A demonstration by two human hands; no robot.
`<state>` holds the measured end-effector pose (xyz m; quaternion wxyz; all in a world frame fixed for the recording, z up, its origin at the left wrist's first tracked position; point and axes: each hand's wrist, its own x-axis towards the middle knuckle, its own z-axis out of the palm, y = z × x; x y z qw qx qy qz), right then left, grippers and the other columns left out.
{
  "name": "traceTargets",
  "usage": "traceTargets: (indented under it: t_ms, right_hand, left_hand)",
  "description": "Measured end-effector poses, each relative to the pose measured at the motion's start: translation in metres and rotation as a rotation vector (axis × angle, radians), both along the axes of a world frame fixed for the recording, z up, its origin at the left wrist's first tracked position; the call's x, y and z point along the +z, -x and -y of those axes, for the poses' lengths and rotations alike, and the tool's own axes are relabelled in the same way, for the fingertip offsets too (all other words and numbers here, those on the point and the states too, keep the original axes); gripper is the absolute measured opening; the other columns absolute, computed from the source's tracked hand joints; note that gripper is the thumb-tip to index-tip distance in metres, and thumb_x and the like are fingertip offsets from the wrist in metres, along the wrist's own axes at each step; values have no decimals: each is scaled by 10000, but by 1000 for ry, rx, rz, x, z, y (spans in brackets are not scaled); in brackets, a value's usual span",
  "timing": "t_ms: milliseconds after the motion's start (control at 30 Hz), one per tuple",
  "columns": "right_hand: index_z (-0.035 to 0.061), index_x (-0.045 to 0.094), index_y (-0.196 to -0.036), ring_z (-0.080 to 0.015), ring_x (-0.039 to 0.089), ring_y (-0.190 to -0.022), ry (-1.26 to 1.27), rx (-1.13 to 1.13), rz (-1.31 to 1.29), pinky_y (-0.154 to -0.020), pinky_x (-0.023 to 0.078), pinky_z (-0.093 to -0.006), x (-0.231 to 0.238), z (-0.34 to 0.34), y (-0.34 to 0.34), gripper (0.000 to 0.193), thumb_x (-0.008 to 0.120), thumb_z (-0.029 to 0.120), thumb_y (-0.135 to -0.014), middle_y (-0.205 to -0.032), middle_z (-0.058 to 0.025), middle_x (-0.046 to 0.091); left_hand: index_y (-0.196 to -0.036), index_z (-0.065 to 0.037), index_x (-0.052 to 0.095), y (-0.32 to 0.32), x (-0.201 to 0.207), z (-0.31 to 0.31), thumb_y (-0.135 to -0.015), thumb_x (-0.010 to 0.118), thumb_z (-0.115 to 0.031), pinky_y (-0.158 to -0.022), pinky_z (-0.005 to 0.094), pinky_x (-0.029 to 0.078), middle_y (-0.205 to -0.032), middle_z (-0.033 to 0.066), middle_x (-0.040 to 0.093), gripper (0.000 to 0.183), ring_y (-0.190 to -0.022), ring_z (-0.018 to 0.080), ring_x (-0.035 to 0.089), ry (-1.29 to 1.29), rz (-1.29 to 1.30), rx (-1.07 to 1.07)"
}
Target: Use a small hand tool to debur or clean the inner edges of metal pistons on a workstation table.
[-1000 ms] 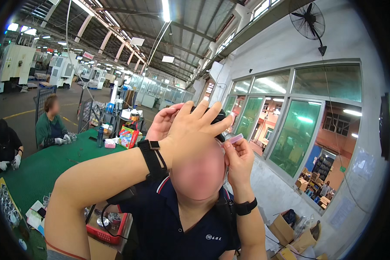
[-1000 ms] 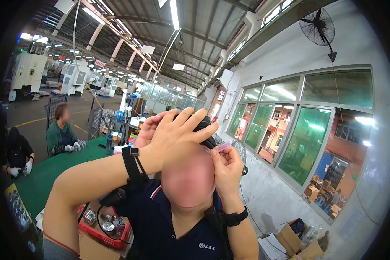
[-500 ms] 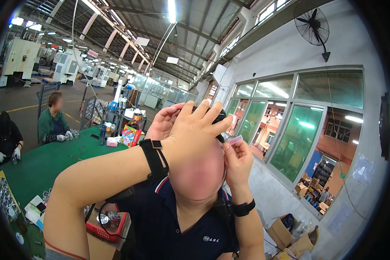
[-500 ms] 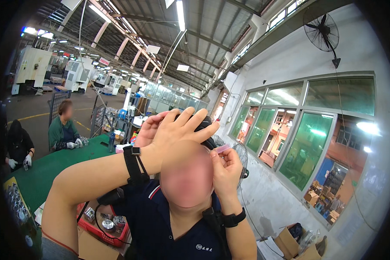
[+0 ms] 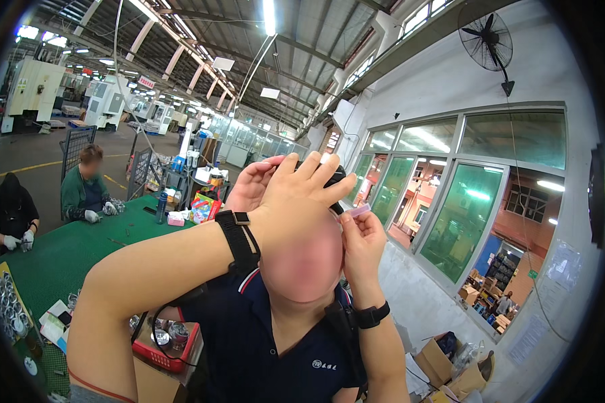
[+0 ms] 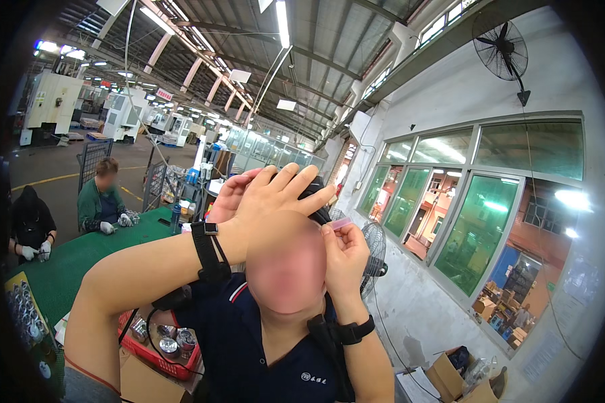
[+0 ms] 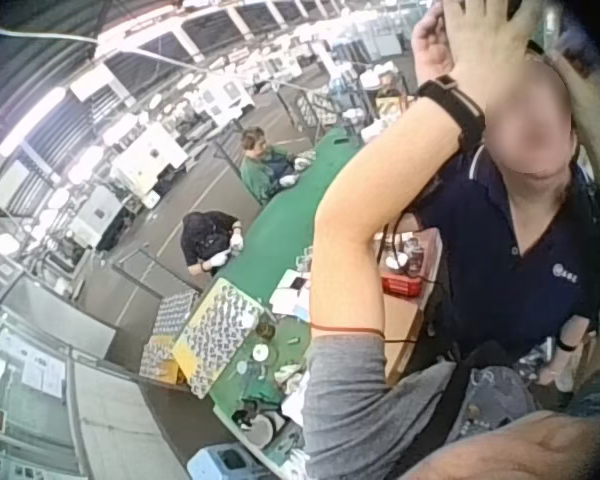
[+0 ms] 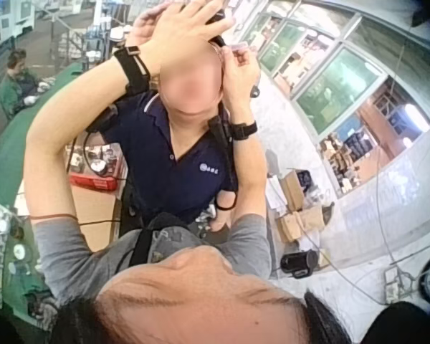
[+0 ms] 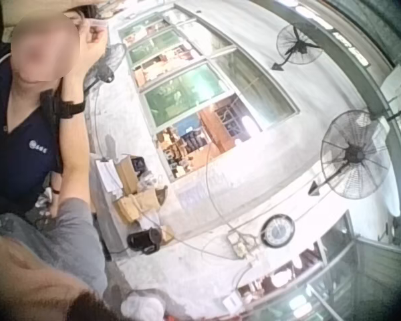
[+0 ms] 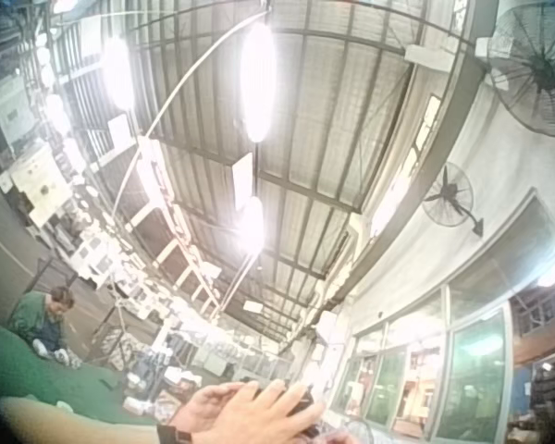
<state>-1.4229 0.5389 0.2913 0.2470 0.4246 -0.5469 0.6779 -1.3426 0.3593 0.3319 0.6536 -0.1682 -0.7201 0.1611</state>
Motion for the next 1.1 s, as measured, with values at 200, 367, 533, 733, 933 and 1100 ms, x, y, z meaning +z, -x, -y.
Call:
traceTargets:
  t_ms: [200,367,533,733,933,1100]
  right_hand:
    - [-14,639,-1044,-30,577,-732,37,110,50,-622,442,-183,-1,-1,-1,92,691,50,-1002,-904,-20,671]
    - [-9,637,-1044,-29,569,-722,50,108,30,-611,432,-184,-4,-3,1,86,689,45,-1003,-929,-25,671]
    - [-17,645,-1054,-48,606,-784,43,31,21,-684,479,-195,-2,2,4,92,690,44,-1002,-952,-33,681]
    - [-32,646,-1057,-60,624,-822,39,8,19,-735,502,-201,-1,4,6,106,693,43,-1000,-967,-45,690]
    - [-33,646,-1054,-59,628,-823,54,26,-5,-722,497,-199,-1,4,9,104,692,45,-1001,-951,-45,693]
    - [-36,644,-1050,-64,638,-819,42,17,-9,-734,505,-200,0,6,7,103,689,41,-1001,-952,-51,698]
  left_hand:
    - [-1449,-198,540,6,0,0,-882,682,-378,-898,431,456,-1311,105,545,611,-1182,282,541,-12,4,20]
    - [-1452,-200,536,8,-1,-3,-914,657,-418,-885,430,452,-1312,104,543,593,-1171,280,539,-9,-12,18]
    - [-1446,-194,534,9,0,-2,-922,648,-449,-881,427,450,-1314,105,543,594,-1174,279,534,-1,-4,43]
    - [-1437,-188,534,10,1,-3,-921,645,-456,-884,428,449,-1311,108,546,592,-1176,278,533,-5,7,69]
    - [-1432,-187,539,12,1,-2,-919,644,-468,-896,427,444,-1305,109,550,594,-1185,282,533,-11,-3,63]
    - [-1435,-188,546,14,2,0,-913,650,-476,-902,429,442,-1306,108,550,605,-1192,284,532,-27,23,55]
